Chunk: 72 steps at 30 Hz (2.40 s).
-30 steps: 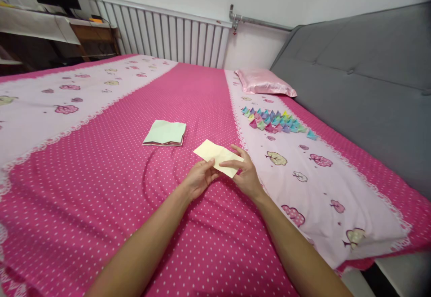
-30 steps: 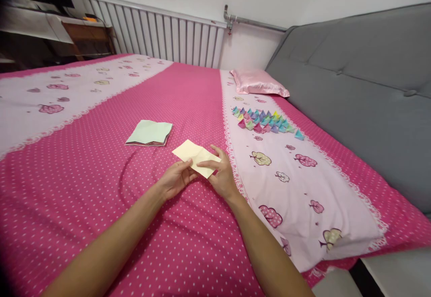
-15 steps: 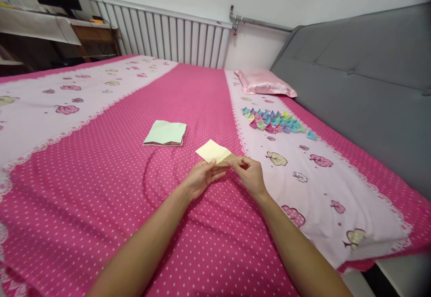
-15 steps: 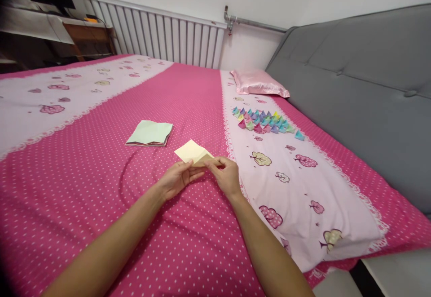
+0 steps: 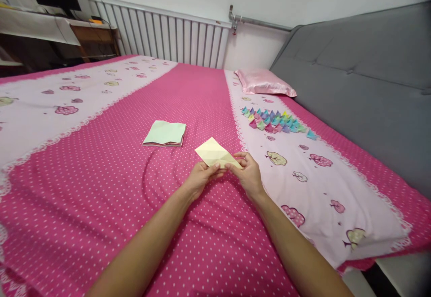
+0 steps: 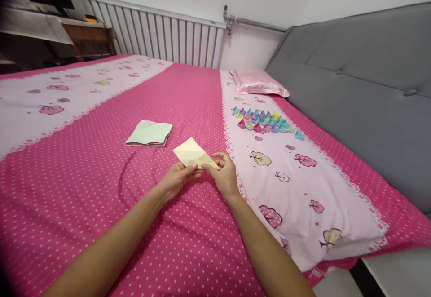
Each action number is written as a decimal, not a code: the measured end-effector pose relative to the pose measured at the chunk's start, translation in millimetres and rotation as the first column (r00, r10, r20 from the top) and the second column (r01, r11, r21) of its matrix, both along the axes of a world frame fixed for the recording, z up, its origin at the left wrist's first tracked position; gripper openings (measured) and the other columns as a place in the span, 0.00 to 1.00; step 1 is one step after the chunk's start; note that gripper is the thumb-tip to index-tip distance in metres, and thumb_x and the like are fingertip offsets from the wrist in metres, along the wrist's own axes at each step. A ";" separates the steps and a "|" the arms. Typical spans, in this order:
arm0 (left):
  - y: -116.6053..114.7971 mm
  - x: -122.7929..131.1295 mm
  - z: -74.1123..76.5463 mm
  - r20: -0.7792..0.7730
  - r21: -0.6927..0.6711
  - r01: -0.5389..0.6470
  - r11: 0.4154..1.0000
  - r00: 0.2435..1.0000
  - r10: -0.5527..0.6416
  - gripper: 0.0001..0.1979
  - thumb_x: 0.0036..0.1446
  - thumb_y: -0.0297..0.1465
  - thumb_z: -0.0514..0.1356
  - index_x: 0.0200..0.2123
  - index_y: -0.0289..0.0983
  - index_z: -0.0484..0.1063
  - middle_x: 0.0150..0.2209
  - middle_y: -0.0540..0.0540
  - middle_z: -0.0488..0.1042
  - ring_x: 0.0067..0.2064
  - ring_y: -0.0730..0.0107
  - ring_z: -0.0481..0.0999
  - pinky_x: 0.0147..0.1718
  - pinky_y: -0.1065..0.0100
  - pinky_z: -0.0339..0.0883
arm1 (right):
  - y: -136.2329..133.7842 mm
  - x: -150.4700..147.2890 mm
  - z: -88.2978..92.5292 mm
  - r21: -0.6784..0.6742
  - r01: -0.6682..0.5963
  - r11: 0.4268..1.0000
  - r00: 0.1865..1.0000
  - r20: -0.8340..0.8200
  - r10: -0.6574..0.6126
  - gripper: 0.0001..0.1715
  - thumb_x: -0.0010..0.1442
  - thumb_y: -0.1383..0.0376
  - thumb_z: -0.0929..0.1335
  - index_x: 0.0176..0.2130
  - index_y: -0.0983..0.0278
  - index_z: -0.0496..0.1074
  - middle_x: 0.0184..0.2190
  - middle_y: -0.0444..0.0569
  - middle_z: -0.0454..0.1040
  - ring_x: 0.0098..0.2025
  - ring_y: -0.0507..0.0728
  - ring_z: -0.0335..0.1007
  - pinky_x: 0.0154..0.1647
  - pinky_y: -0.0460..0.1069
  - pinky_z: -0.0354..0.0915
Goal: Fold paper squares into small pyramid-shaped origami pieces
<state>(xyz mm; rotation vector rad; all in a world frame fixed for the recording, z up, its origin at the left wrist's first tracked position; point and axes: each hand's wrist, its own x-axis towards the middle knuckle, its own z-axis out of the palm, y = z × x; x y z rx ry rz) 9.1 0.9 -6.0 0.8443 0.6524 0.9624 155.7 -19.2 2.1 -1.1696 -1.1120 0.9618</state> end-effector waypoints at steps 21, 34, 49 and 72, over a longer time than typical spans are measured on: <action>5.6 -4.0 4.4 -0.084 0.100 -0.270 0.958 0.957 0.279 0.13 0.42 0.34 0.67 0.32 0.33 0.77 0.33 0.44 0.78 0.29 0.78 0.72 0.29 0.76 0.63 | 1.0 0.9 1.7 -0.203 -0.093 0.975 0.995 -0.063 0.082 0.16 0.44 0.64 0.71 0.36 0.65 0.69 0.23 0.44 0.75 0.27 0.52 0.73 0.24 0.44 0.61; 8.0 -15.4 4.5 -0.407 0.664 -0.257 0.702 0.663 0.628 0.11 0.53 0.32 0.57 0.38 0.36 0.77 0.35 0.44 0.79 0.32 0.69 0.75 0.33 0.69 0.65 | -2.6 3.5 1.1 -0.052 -0.009 0.999 0.982 0.187 0.019 0.25 0.48 0.61 0.70 0.46 0.65 0.65 0.24 0.42 0.71 0.25 0.52 0.69 0.29 0.48 0.65; 1.7 -16.9 -6.5 -0.385 0.673 -0.280 0.684 0.657 0.648 0.14 0.42 0.29 0.64 0.36 0.46 0.78 0.22 0.48 0.74 0.24 0.71 0.66 0.27 0.74 0.56 | -9.0 -0.7 1.1 0.228 -0.098 0.969 0.954 0.299 0.026 0.14 0.52 0.66 0.67 0.40 0.58 0.76 0.38 0.46 0.78 0.38 0.57 0.74 0.41 0.52 0.69; 2.1 -8.0 12.7 -0.172 0.208 -0.331 0.921 0.914 0.367 0.13 0.38 0.31 0.68 0.32 0.34 0.79 0.31 0.42 0.79 0.30 0.71 0.74 0.32 0.70 0.66 | -1.0 6.8 1.6 0.149 -0.125 0.981 0.960 0.268 0.081 0.11 0.48 0.67 0.69 0.35 0.59 0.78 0.38 0.48 0.76 0.39 0.58 0.73 0.41 0.54 0.69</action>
